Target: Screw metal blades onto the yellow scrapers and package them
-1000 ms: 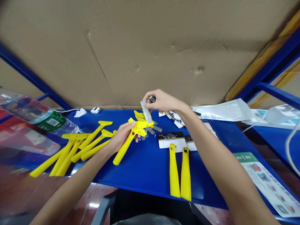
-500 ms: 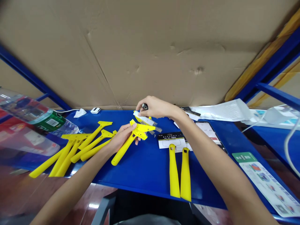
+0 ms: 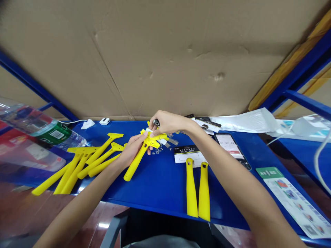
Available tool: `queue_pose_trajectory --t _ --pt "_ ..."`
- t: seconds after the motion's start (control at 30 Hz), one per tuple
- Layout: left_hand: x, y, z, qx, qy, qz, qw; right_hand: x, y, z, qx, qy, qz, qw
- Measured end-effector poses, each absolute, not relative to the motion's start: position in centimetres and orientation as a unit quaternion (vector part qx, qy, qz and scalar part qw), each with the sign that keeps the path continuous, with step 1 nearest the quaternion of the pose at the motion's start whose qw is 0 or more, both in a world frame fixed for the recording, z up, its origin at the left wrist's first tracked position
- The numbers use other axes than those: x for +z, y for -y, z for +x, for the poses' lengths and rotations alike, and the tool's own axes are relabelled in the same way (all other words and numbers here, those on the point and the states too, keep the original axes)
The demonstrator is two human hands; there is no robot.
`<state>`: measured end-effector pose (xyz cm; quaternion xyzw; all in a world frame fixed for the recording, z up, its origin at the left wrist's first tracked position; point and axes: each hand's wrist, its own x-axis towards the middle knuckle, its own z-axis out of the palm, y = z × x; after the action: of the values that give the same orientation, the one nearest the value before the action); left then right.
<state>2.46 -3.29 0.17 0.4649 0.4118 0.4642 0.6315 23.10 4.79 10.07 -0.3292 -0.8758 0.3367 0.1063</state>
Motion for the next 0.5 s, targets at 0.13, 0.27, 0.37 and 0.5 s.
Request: queue_pose_trajectory --t 0.13,0.27,0.37,0.5 --pt "-0.3 3.0 2.6 0.478 -0.43 0.441 0.626 9.7 -5.5 23.2 0.326 0.87 -0.337 0.155" --pt "-0.5 3.1 2.8 0.485 -0.399 0.438 0.643 9.2 -6.0 23.0 0.324 0.86 -0.346 0.191" --pt "-0.4 3.2 2.9 0.49 -0.371 0.441 0.654 8.5 -6.2 22.4 0.336 0.856 -0.346 0.187" --pt "-0.4 3.2 2.7 0.497 -0.361 0.436 0.657 7.6 -6.2 21.7 0.374 0.835 -0.365 0.175"
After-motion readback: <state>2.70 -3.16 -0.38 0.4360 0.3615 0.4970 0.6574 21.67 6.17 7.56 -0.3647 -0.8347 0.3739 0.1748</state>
